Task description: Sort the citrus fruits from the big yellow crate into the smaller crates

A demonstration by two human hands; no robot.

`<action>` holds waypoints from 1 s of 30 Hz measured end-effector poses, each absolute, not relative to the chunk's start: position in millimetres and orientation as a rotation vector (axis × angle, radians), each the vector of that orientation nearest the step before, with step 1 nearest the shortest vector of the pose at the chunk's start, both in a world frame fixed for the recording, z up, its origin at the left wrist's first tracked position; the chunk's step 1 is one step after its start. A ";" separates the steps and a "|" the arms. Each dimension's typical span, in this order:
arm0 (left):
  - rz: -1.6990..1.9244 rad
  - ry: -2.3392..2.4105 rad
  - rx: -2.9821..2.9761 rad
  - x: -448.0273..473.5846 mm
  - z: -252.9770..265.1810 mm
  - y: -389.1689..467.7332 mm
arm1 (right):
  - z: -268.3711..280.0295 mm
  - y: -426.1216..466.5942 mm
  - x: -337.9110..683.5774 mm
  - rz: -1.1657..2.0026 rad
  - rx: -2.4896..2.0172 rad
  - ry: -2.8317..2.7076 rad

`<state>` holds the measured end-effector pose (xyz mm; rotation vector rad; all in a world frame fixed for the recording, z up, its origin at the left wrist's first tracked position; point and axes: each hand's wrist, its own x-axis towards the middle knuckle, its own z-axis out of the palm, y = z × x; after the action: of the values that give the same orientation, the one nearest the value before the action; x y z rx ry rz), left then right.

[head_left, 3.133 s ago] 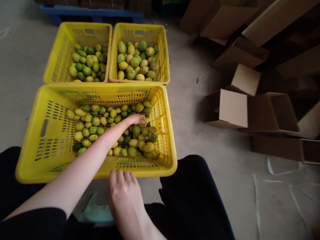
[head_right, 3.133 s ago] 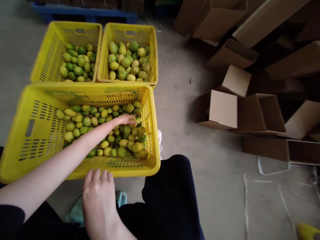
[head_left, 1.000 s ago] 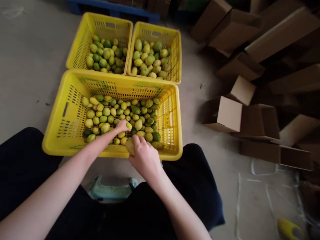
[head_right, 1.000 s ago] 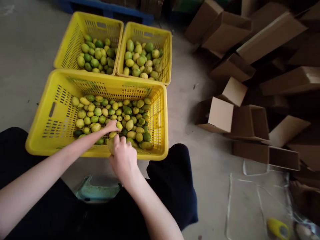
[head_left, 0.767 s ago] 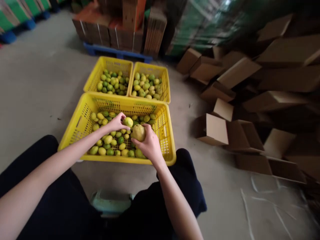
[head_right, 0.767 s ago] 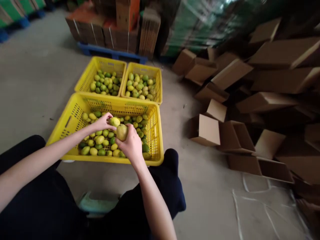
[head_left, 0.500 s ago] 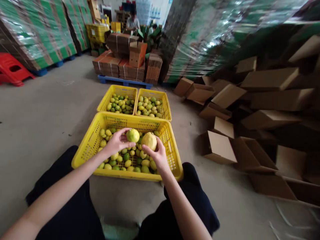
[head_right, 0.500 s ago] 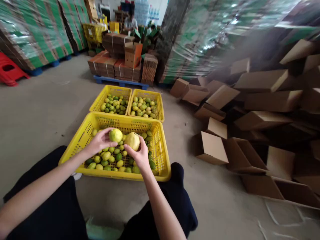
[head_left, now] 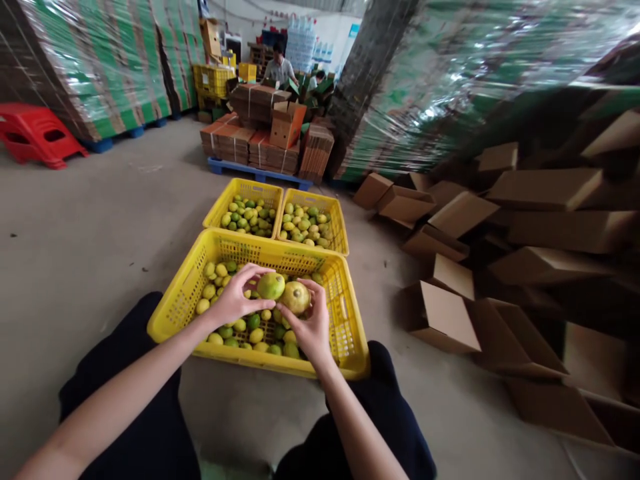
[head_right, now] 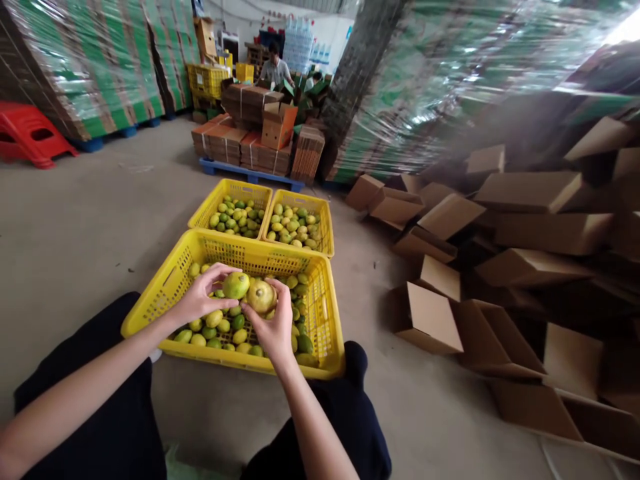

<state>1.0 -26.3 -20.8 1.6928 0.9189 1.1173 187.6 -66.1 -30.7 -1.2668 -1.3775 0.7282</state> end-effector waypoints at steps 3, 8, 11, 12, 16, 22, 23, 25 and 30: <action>1.119 0.958 1.870 -2.0 -16.2 -27.5 | -31.4 -72.2 186.5 0.689 -1.301 -1.360; 1.120 1.044 2.002 -5.4 -11.5 -26.3 | -28.3 -68.9 186.4 0.771 -1.267 -1.265; 1.126 1.042 2.031 -5.4 -11.5 -25.9 | -29.5 -65.7 185.5 0.814 -1.253 -1.246; 1.129 1.033 2.042 -5.2 -11.4 -26.1 | -30.2 -65.3 185.1 0.819 -1.254 -1.252; 1.151 1.021 2.073 -4.6 -10.2 -27.2 | -33.3 -65.7 184.4 0.825 -1.251 -1.283; 1.129 1.039 2.061 -6.2 -7.5 -27.2 | -38.4 -64.6 185.6 0.791 -1.247 -1.312; 1.108 1.042 2.054 -6.3 -6.9 -27.3 | -39.0 -64.2 185.8 0.789 -1.254 -1.314; 1.082 1.048 2.044 -6.2 -6.4 -27.6 | -39.3 -63.4 186.2 0.780 -1.261 -1.323; 1.077 1.043 1.964 -4.4 -10.7 -27.9 | -39.1 -62.1 186.5 0.748 -1.250 -1.332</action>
<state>-4.4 -27.9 -10.7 1.9636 1.0425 1.0775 186.5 -62.1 -39.1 -1.2495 -1.3321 0.7479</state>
